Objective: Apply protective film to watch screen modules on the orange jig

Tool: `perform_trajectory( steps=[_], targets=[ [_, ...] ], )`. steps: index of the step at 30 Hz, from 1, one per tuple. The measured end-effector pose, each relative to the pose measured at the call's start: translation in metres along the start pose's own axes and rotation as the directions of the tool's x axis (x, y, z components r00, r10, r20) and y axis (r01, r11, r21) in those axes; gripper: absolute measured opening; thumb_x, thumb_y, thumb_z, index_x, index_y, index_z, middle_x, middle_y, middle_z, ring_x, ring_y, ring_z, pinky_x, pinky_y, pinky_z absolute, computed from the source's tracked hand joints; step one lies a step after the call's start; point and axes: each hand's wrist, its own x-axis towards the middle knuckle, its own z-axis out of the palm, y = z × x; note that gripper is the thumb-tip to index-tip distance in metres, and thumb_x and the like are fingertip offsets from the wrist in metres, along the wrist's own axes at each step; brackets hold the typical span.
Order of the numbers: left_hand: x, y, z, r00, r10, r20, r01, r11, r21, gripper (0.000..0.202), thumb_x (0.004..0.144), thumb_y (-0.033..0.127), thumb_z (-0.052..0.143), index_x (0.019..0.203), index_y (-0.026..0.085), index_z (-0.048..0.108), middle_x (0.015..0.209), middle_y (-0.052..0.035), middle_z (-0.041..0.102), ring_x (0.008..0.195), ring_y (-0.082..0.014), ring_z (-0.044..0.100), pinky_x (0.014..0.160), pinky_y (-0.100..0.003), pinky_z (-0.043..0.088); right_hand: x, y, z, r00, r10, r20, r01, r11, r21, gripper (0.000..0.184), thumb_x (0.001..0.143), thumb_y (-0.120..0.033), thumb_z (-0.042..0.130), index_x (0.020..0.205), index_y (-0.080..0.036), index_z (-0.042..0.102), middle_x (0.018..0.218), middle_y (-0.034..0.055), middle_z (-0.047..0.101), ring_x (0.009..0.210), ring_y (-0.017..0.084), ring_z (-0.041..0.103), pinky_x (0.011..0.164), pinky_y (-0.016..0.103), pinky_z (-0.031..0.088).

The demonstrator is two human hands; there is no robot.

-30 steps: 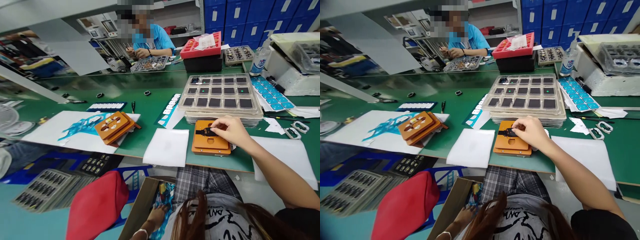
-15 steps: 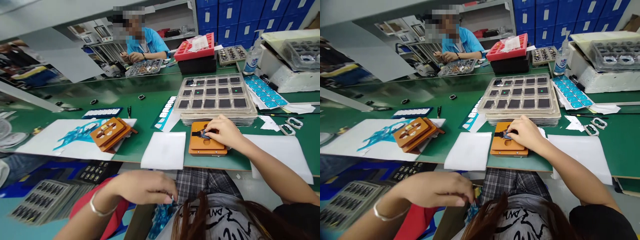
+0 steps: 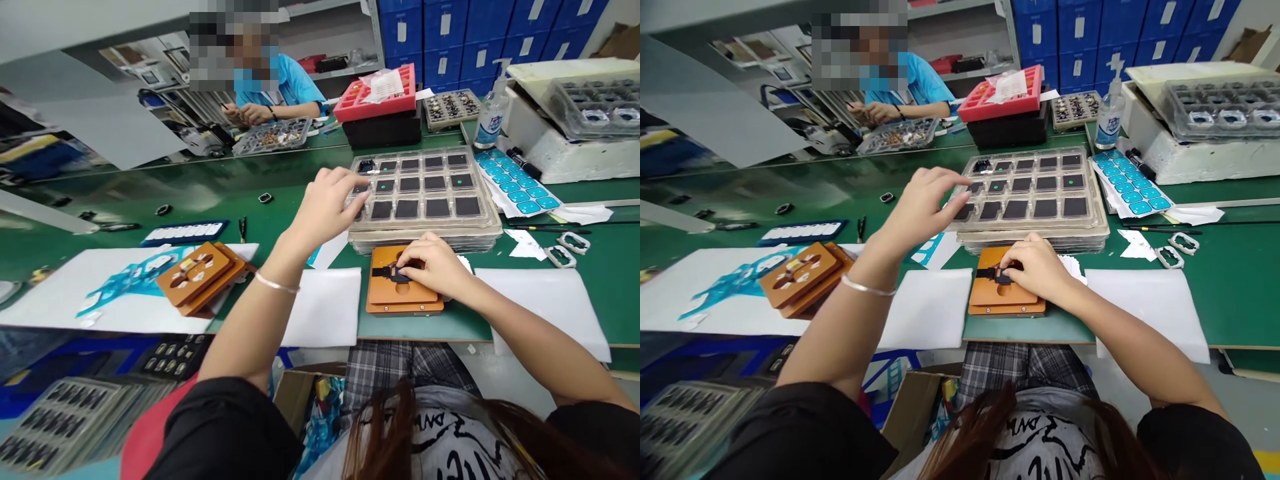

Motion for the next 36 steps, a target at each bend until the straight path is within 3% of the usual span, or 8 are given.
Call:
perform_trajectory(
  steps=[5, 12, 19, 24, 26, 29, 32, 36],
  targets=[
    [0.038, -0.014, 0.031, 0.977, -0.197, 0.085, 0.183, 0.971, 0.153, 0.044, 0.101, 0.039, 0.04, 0.136, 0.02, 0.058, 0.147, -0.0145, 0.051, 0.131, -0.0393, 0.039, 0.102, -0.063, 0.04, -0.002, -0.001, 0.003, 1.0, -0.011, -0.018, 0.011, 1.0, -0.002, 0.013, 0.079, -0.009, 0.074, 0.074, -0.022, 0.074, 0.086, 0.0037, 0.075, 0.084, 0.023, 0.054, 0.081, 0.039, 0.041],
    [0.079, -0.027, 0.034, 0.89, -0.326, 0.318, 0.264, 0.939, 0.222, 0.057, 0.099, 0.053, 0.038, 0.145, 0.021, 0.051, 0.154, -0.0182, 0.043, 0.14, -0.0473, 0.03, 0.103, -0.072, 0.033, -0.003, -0.007, 0.002, 0.99, -0.029, -0.137, 0.038, 0.997, 0.065, 0.011, 0.083, -0.013, 0.07, 0.075, -0.022, 0.072, 0.09, 0.0039, 0.072, 0.088, 0.021, 0.061, 0.083, 0.038, 0.046],
    [0.101, -0.044, 0.045, 0.908, -0.302, 0.29, 0.266, 0.951, 0.158, 0.044, 0.1, 0.042, 0.042, 0.136, 0.023, 0.059, 0.139, -0.0131, 0.06, 0.133, -0.0425, 0.039, 0.104, -0.067, 0.031, -0.001, -0.011, -0.004, 0.978, -0.013, -0.207, 0.054, 0.98, 0.191, 0.015, 0.084, -0.019, 0.069, 0.069, -0.023, 0.069, 0.078, 0.0012, 0.073, 0.077, 0.019, 0.065, 0.081, 0.038, 0.048],
    [0.105, -0.041, 0.041, 0.932, -0.326, 0.157, 0.313, 0.944, 0.104, 0.05, 0.092, 0.035, 0.06, 0.139, 0.02, 0.051, 0.125, -0.0146, 0.065, 0.127, -0.0391, 0.043, 0.098, -0.053, 0.038, 0.0, -0.012, -0.009, 0.992, 0.06, -0.11, 0.01, 0.835, 0.55, 0.019, 0.085, -0.038, 0.071, 0.072, -0.024, 0.071, 0.081, 0.0025, 0.073, 0.076, 0.018, 0.066, 0.073, 0.034, 0.053],
    [0.095, -0.031, 0.033, 0.956, -0.292, 0.027, 0.291, 0.956, 0.03, 0.042, 0.09, 0.03, 0.064, 0.131, 0.019, 0.056, 0.118, -0.0129, 0.067, 0.121, -0.0342, 0.049, 0.097, -0.048, 0.039, 0.001, -0.011, -0.011, 0.989, 0.115, -0.098, -0.022, 0.751, 0.66, 0.023, 0.081, -0.044, 0.073, 0.075, -0.023, 0.07, 0.082, 0.0026, 0.072, 0.076, 0.017, 0.067, 0.074, 0.034, 0.055],
    [0.055, -0.005, 0.026, 0.967, -0.07, -0.246, 0.051, 0.995, -0.085, 0.028, 0.09, 0.035, 0.067, 0.115, 0.021, 0.064, 0.101, -0.0072, 0.071, 0.108, -0.0273, 0.055, 0.1, -0.046, 0.038, 0.004, -0.01, -0.014, 0.97, 0.225, -0.091, -0.068, 0.613, 0.787, 0.03, 0.076, -0.049, 0.078, 0.089, -0.023, 0.069, 0.098, 0.0037, 0.073, 0.084, 0.017, 0.069, 0.083, 0.036, 0.058],
    [-0.003, 0.02, 0.03, 0.9, 0.114, -0.421, -0.194, 0.969, -0.152, 0.023, 0.089, 0.049, 0.068, 0.097, 0.027, 0.069, 0.079, -0.0024, 0.066, 0.095, -0.025, 0.056, 0.097, -0.046, 0.04, 0.004, -0.013, -0.015, 0.966, 0.256, -0.042, -0.082, 0.457, 0.886, 0.043, 0.069, -0.051, 0.084, 0.098, -0.026, 0.064, 0.117, 0.0046, 0.07, 0.097, 0.017, 0.069, 0.094, 0.038, 0.057],
    [-0.054, 0.038, 0.044, 0.828, 0.224, -0.515, -0.397, 0.882, -0.255, 0.03, 0.089, 0.057, 0.064, 0.079, 0.029, 0.07, 0.067, -0.0011, 0.054, 0.076, -0.0197, 0.054, 0.074, -0.037, 0.044, 0.001, -0.019, -0.013, 0.982, 0.19, 0.023, -0.083, 0.313, 0.946, 0.045, 0.063, -0.047, 0.091, 0.081, -0.024, 0.057, 0.101, 0.001, 0.07, 0.091, 0.016, 0.069, 0.082, 0.032, 0.061]
  ],
)
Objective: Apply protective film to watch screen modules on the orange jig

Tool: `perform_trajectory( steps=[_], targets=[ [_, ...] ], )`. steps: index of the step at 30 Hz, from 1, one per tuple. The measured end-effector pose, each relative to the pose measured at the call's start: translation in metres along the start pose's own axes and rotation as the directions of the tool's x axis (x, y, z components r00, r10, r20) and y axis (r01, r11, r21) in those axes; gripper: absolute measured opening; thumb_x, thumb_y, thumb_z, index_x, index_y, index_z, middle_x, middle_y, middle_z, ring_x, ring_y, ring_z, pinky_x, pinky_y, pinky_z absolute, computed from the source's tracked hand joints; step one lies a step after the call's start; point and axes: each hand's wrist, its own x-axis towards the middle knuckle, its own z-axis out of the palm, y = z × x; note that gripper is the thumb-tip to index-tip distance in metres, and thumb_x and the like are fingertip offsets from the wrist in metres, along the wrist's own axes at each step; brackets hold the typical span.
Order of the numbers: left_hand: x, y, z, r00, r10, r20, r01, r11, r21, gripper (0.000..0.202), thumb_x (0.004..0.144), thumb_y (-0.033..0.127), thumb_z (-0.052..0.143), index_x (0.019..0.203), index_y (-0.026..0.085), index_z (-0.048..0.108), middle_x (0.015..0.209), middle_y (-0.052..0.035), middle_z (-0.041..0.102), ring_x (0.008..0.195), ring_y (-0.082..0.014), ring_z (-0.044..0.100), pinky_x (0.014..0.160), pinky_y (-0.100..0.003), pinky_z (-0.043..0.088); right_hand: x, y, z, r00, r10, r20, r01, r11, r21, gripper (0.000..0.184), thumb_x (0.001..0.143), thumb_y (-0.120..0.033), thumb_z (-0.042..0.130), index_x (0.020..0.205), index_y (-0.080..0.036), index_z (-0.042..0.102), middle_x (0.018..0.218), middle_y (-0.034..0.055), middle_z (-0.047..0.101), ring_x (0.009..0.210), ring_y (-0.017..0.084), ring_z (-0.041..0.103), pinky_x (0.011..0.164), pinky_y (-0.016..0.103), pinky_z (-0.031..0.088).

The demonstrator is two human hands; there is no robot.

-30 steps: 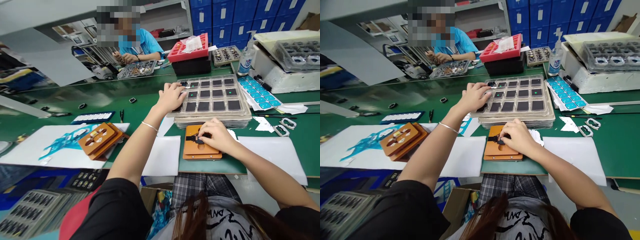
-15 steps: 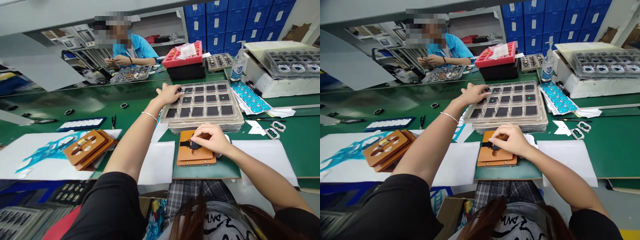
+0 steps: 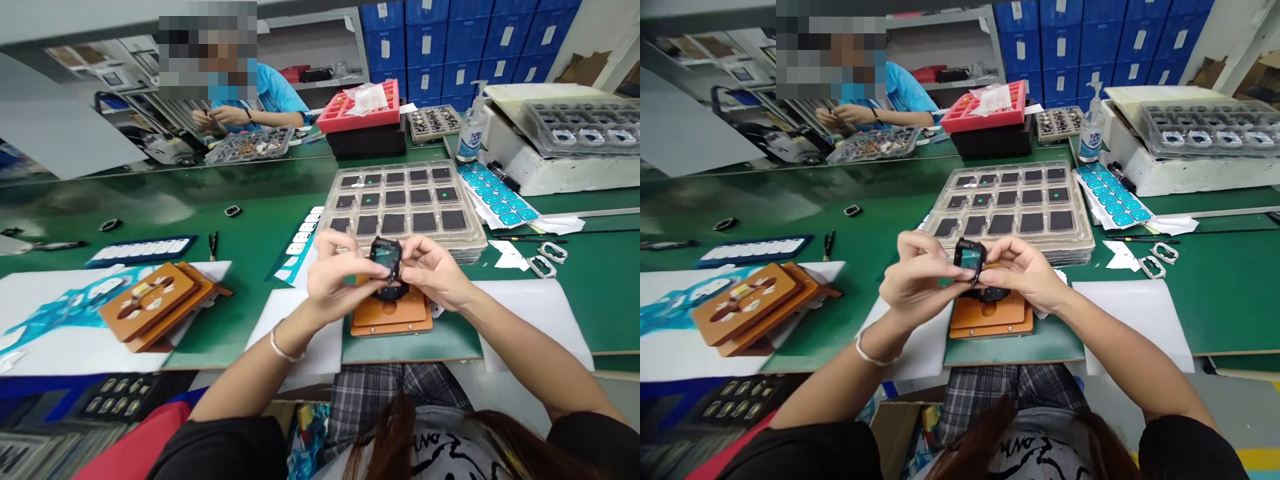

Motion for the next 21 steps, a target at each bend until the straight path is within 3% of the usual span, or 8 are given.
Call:
perform_trajectory(
  steps=[4, 7, 10, 12, 14, 16, 18, 21],
  targets=[
    [-0.006, 0.005, 0.004, 0.978, 0.18, -0.107, -0.193, 0.973, -0.129, 0.009, 0.089, 0.039, 0.072, 0.093, 0.034, 0.066, 0.066, 0.003, 0.059, 0.076, -0.0171, 0.053, 0.072, -0.034, 0.042, -0.003, 0.004, 0.002, 0.992, 0.106, 0.069, -0.111, 0.991, 0.076, 0.044, 0.063, -0.04, 0.092, 0.081, -0.022, 0.058, 0.09, -0.001, 0.07, 0.076, 0.012, 0.068, 0.065, 0.025, 0.06],
    [-0.009, -0.002, 0.009, 0.964, 0.213, -0.159, -0.241, 0.954, -0.18, 0.027, 0.087, 0.038, 0.074, 0.109, 0.034, 0.059, 0.067, 0.0057, 0.065, 0.076, -0.017, 0.054, 0.071, -0.033, 0.041, -0.003, 0.006, 0.003, 0.993, 0.101, 0.069, -0.107, 0.989, 0.1, 0.043, 0.063, -0.035, 0.093, 0.081, -0.022, 0.057, 0.086, -0.0024, 0.07, 0.079, 0.012, 0.07, 0.07, 0.024, 0.06],
    [-0.018, -0.016, 0.009, 0.956, 0.181, -0.231, -0.218, 0.965, -0.146, 0.046, 0.079, 0.055, 0.077, 0.113, 0.032, 0.056, 0.079, 0.0038, 0.07, 0.079, -0.018, 0.057, 0.072, -0.035, 0.042, -0.004, 0.006, 0.002, 0.998, 0.04, 0.05, -0.044, 0.995, 0.091, 0.038, 0.071, -0.032, 0.089, 0.084, -0.022, 0.055, 0.094, -0.0011, 0.071, 0.088, 0.014, 0.073, 0.082, 0.028, 0.06],
    [-0.024, -0.027, 0.005, 0.942, 0.149, -0.301, -0.185, 0.979, -0.092, 0.044, 0.079, 0.063, 0.073, 0.106, 0.03, 0.059, 0.085, 0.001, 0.07, 0.08, -0.0194, 0.058, 0.072, -0.037, 0.042, -0.004, 0.005, 0.0, 0.998, -0.012, 0.056, 0.012, 1.0, 0.004, 0.036, 0.075, -0.032, 0.086, 0.09, -0.024, 0.054, 0.104, 0.0008, 0.07, 0.092, 0.017, 0.074, 0.084, 0.035, 0.062],
    [-0.026, -0.037, 0.0, 0.93, 0.114, -0.348, -0.144, 0.988, -0.059, 0.033, 0.087, 0.058, 0.066, 0.099, 0.028, 0.062, 0.085, -0.0009, 0.07, 0.079, -0.02, 0.058, 0.073, -0.039, 0.041, -0.005, 0.005, -0.003, 0.994, -0.094, 0.064, 0.106, 0.969, -0.223, 0.039, 0.075, -0.029, 0.085, 0.098, -0.025, 0.053, 0.11, 0.0025, 0.069, 0.097, 0.019, 0.073, 0.088, 0.039, 0.061],
    [-0.025, -0.042, -0.004, 0.932, 0.081, -0.352, -0.103, 0.994, -0.044, 0.02, 0.093, 0.046, 0.061, 0.095, 0.026, 0.063, 0.083, -0.0014, 0.07, 0.076, -0.0195, 0.059, 0.074, -0.04, 0.04, -0.006, 0.004, -0.006, 0.977, -0.182, 0.107, 0.211, 0.814, -0.542, 0.045, 0.075, -0.026, 0.083, 0.109, -0.025, 0.053, 0.112, 0.0052, 0.07, 0.102, 0.021, 0.071, 0.09, 0.039, 0.06],
    [-0.024, -0.044, -0.006, 0.942, 0.068, -0.328, -0.083, 0.996, -0.031, 0.013, 0.095, 0.037, 0.058, 0.092, 0.025, 0.063, 0.081, -0.0009, 0.071, 0.074, -0.0186, 0.06, 0.074, -0.04, 0.039, -0.007, 0.004, -0.007, 0.953, -0.228, 0.199, 0.296, 0.567, -0.769, 0.048, 0.076, -0.024, 0.081, 0.115, -0.023, 0.053, 0.112, 0.0081, 0.07, 0.103, 0.022, 0.07, 0.09, 0.039, 0.059],
    [-0.024, -0.042, -0.005, 0.947, 0.059, -0.316, -0.07, 0.997, -0.022, 0.009, 0.094, 0.032, 0.058, 0.091, 0.025, 0.062, 0.082, -0.0003, 0.072, 0.075, -0.0185, 0.061, 0.076, -0.04, 0.04, -0.008, 0.003, -0.005, 0.935, -0.188, 0.299, 0.35, 0.371, -0.86, 0.046, 0.077, -0.023, 0.078, 0.115, -0.021, 0.053, 0.108, 0.0086, 0.071, 0.1, 0.023, 0.069, 0.086, 0.039, 0.059]
  ],
)
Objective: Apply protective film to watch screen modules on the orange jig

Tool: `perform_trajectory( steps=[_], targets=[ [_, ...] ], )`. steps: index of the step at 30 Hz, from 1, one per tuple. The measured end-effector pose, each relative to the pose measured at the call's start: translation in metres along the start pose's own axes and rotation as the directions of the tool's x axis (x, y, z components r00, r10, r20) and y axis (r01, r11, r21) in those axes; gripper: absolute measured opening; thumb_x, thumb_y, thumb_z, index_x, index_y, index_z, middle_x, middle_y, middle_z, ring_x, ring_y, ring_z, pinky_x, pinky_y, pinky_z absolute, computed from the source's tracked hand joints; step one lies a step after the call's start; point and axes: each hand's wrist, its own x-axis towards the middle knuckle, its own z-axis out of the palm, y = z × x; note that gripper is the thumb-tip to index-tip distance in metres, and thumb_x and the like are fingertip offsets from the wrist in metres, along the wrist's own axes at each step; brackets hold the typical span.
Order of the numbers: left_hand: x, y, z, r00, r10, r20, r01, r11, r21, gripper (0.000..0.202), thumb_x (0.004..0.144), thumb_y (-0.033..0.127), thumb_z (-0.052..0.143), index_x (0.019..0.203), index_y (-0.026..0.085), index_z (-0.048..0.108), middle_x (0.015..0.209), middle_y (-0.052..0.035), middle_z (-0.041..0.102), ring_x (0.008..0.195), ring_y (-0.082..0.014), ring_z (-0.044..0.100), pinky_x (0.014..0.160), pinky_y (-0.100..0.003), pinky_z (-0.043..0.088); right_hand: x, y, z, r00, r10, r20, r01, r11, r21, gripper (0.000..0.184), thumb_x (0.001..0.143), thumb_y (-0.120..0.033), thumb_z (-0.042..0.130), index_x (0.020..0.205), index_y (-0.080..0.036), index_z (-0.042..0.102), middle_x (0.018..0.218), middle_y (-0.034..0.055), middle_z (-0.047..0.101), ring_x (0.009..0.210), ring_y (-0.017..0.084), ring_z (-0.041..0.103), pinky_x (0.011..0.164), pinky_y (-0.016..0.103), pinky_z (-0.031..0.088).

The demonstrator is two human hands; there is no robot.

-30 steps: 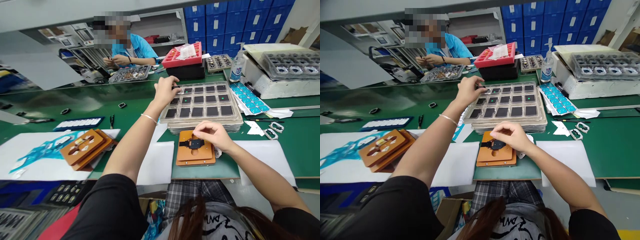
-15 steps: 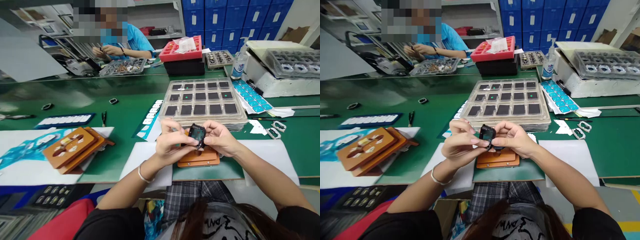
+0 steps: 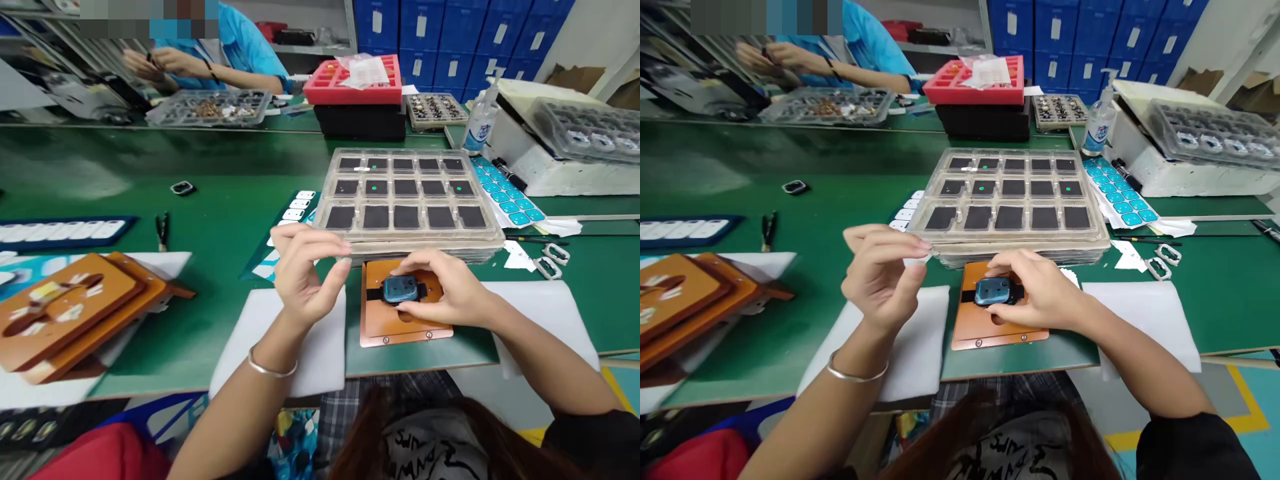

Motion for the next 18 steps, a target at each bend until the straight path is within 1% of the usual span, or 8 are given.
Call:
perform_trajectory(
  steps=[4, 8, 14, 18],
  targets=[
    [-0.002, 0.002, 0.003, 0.998, -0.014, 0.054, 0.012, 1.0, 0.023, 0.003, 0.091, 0.028, 0.062, 0.093, 0.026, 0.062, 0.084, 0.0007, 0.072, 0.079, -0.0192, 0.06, 0.077, -0.04, 0.041, 0.003, -0.005, -0.003, 0.997, 0.034, 0.062, -0.027, 0.994, -0.101, 0.036, 0.077, -0.022, 0.075, 0.108, -0.022, 0.056, 0.102, 0.0065, 0.071, 0.098, 0.023, 0.065, 0.083, 0.039, 0.057],
    [0.0, 0.004, 0.004, 0.994, 0.019, 0.108, -0.025, 0.999, 0.048, 0.006, 0.089, 0.022, 0.064, 0.091, 0.026, 0.061, 0.082, 0.0015, 0.072, 0.079, -0.0195, 0.058, 0.076, -0.039, 0.04, 0.005, -0.008, -0.007, 0.991, 0.086, 0.104, -0.064, 0.978, -0.199, 0.028, 0.078, -0.027, 0.073, 0.101, -0.022, 0.058, 0.1, 0.0069, 0.071, 0.095, 0.024, 0.064, 0.083, 0.043, 0.053],
    [0.002, 0.006, 0.002, 0.987, 0.044, 0.153, -0.055, 0.996, 0.067, 0.012, 0.086, 0.016, 0.067, 0.091, 0.025, 0.061, 0.083, 0.0016, 0.073, 0.079, -0.0198, 0.057, 0.075, -0.039, 0.039, 0.005, -0.013, -0.008, 0.98, 0.155, 0.121, -0.125, 0.966, -0.228, 0.026, 0.078, -0.025, 0.071, 0.1, -0.022, 0.058, 0.099, 0.0055, 0.07, 0.093, 0.023, 0.063, 0.082, 0.039, 0.051],
    [0.003, 0.006, 0.002, 0.984, 0.04, 0.172, -0.053, 0.996, 0.073, 0.012, 0.086, 0.016, 0.066, 0.09, 0.026, 0.061, 0.083, 0.0019, 0.073, 0.078, -0.0197, 0.057, 0.075, -0.039, 0.039, 0.005, -0.015, -0.008, 0.979, 0.156, 0.131, -0.125, 0.969, -0.213, 0.026, 0.079, -0.024, 0.07, 0.101, -0.021, 0.057, 0.099, 0.0063, 0.07, 0.093, 0.023, 0.062, 0.08, 0.037, 0.052]
  ],
)
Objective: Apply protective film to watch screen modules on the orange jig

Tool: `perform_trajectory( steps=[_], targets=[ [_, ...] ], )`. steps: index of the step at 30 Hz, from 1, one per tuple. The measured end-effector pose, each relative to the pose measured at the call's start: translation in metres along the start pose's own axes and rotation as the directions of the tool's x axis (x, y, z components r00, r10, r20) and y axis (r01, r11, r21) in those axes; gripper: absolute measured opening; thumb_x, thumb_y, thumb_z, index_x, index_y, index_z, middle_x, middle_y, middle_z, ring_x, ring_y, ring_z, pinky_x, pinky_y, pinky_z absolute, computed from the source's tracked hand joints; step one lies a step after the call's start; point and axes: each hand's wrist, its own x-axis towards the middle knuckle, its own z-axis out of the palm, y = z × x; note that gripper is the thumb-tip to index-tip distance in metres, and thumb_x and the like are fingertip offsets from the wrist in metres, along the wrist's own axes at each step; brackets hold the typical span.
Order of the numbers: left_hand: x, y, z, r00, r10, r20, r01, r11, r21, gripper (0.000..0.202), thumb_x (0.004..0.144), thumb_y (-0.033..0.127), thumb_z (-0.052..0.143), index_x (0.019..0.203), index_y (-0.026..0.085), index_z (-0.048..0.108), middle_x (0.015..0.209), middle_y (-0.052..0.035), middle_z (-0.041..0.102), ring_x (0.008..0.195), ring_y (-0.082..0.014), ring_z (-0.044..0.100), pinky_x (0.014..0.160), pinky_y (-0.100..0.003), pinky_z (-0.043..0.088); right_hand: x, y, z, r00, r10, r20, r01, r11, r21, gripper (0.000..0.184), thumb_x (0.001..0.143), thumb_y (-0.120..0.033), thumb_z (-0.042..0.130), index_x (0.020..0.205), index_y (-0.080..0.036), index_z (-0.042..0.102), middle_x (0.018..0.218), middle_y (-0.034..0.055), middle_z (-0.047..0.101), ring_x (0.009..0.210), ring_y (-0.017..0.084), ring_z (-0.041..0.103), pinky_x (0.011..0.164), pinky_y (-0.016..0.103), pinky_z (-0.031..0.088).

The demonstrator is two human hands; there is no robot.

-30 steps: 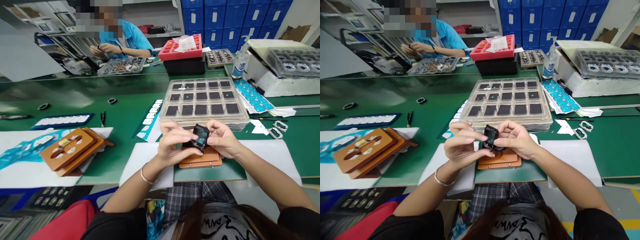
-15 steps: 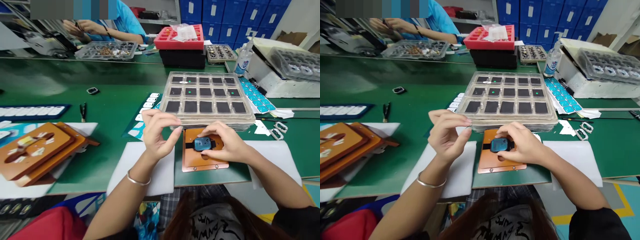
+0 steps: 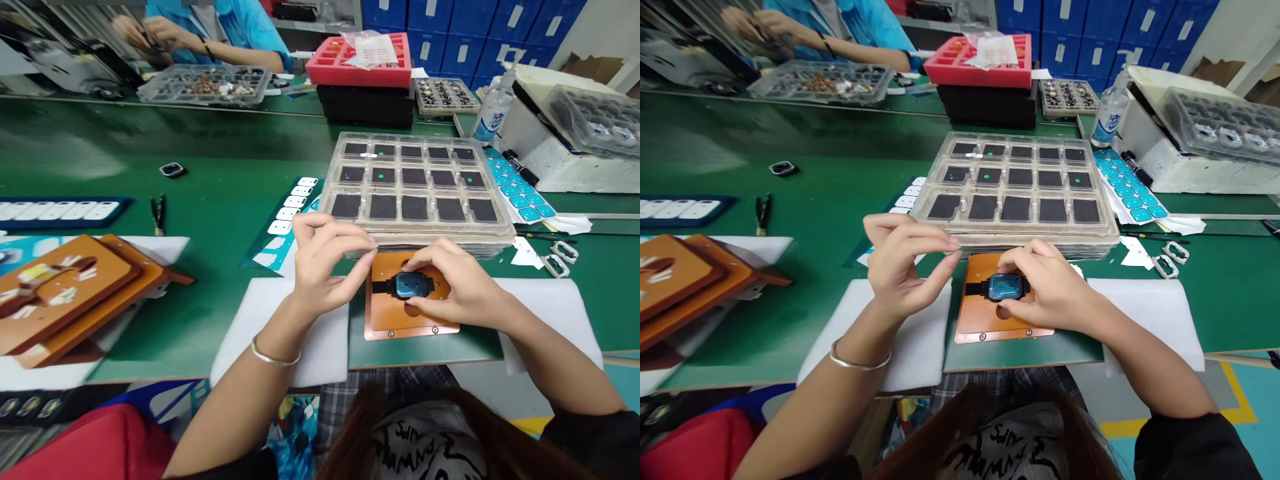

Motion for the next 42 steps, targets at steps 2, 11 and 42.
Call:
perform_trajectory(
  steps=[2, 11, 42],
  targets=[
    [0.0, 0.001, 0.0, 1.0, 0.0, 0.008, 0.0, 1.0, 0.002, 0.013, 0.085, 0.015, 0.066, 0.091, 0.026, 0.061, 0.083, 0.0021, 0.073, 0.078, -0.0197, 0.056, 0.075, -0.039, 0.039, 0.0, 0.0, 0.0, 1.0, -0.001, 0.004, 0.001, 1.0, 0.009, 0.027, 0.079, -0.023, 0.07, 0.102, -0.02, 0.057, 0.1, 0.0068, 0.07, 0.093, 0.022, 0.062, 0.08, 0.037, 0.052],
    [0.0, -0.002, 0.0, 0.999, -0.005, 0.044, 0.005, 1.0, 0.012, 0.016, 0.085, 0.013, 0.066, 0.093, 0.026, 0.061, 0.085, 0.0022, 0.074, 0.077, -0.0187, 0.059, 0.078, -0.039, 0.039, 0.001, -0.005, 0.001, 0.993, 0.104, 0.047, -0.102, 0.994, -0.044, 0.033, 0.075, -0.022, 0.073, 0.105, -0.018, 0.058, 0.097, 0.008, 0.069, 0.094, 0.025, 0.061, 0.081, 0.04, 0.054],
    [-0.015, -0.04, 0.015, 0.675, -0.633, -0.38, 0.539, 0.774, -0.332, 0.03, 0.089, 0.048, 0.064, 0.081, 0.019, 0.069, 0.083, -0.007, 0.066, 0.081, -0.0186, 0.057, 0.073, -0.032, 0.045, 0.033, 0.023, 0.036, 0.808, -0.43, 0.403, 0.517, 0.846, -0.134, 0.065, 0.1, -0.047, 0.049, 0.159, -0.03, 0.027, 0.161, 0.0088, 0.034, 0.147, 0.035, 0.034, 0.116, 0.063, 0.037]
  ],
)
